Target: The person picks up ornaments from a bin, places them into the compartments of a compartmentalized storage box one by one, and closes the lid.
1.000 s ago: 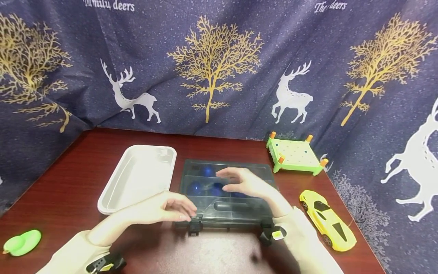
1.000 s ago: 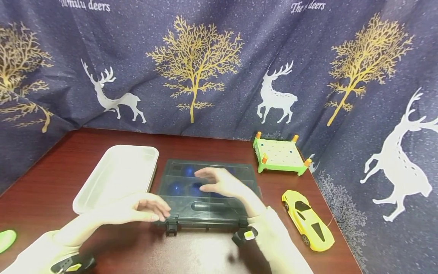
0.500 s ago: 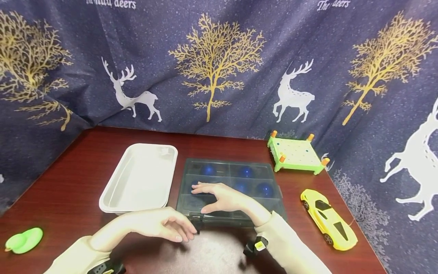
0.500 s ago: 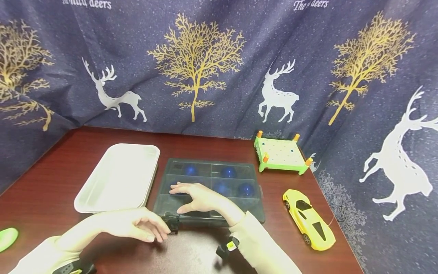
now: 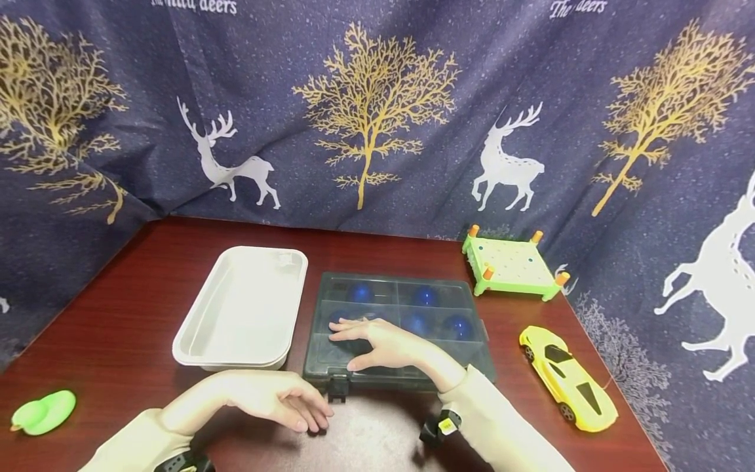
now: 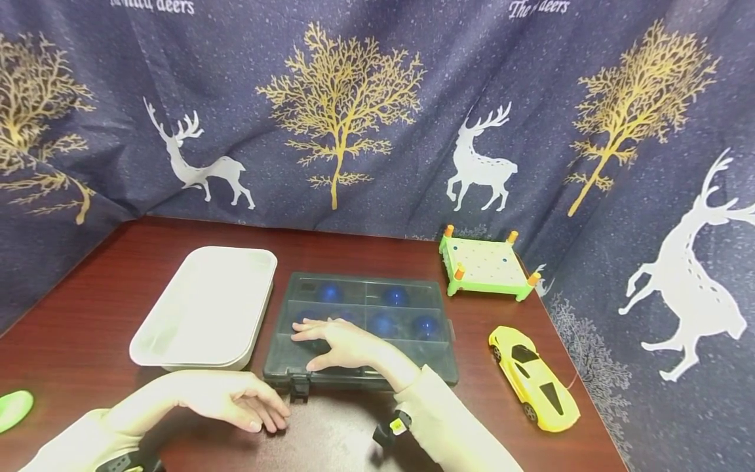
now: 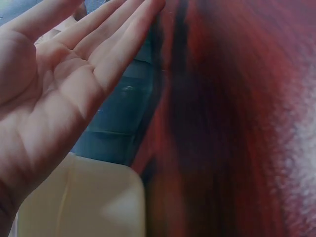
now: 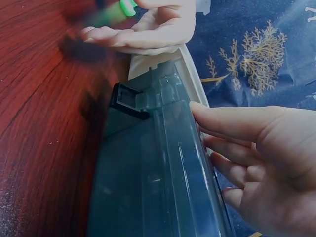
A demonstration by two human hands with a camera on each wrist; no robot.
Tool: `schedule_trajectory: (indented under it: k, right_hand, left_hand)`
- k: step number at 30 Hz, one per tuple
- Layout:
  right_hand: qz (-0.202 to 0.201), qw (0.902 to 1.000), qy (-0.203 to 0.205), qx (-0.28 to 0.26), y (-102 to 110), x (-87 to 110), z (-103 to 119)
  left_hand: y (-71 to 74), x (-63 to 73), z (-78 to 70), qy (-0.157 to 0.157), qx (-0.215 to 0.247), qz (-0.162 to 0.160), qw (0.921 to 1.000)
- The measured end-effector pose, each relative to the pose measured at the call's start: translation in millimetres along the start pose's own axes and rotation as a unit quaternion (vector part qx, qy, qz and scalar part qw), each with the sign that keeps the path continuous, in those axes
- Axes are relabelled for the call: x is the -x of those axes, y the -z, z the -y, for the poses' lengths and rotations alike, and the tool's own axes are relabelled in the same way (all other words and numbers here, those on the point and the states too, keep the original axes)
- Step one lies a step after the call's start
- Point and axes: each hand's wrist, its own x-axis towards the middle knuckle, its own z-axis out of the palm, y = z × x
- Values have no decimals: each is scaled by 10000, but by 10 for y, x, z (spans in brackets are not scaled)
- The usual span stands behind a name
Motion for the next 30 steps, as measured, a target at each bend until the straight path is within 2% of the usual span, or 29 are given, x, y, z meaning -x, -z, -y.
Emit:
schedule_trajectory:
  k: [7,14,21,30]
  right_hand:
    - [78,9999,-56,70,-17,-1,-19]
    - [177,9997,-145,41,-10,5,0]
    - [328,9992,-214,-21,22,9,40]
    - [262,9994,-194,76,-27,10,-4]
  left_hand:
    - [-18,-11,37,209,81,-4,9997]
    - [-31,-18,49,518,396,-50,9979]
    - [-22,-59,113,529,492,-299,9969]
    - [-68,-86,153,531,359,-548,9964]
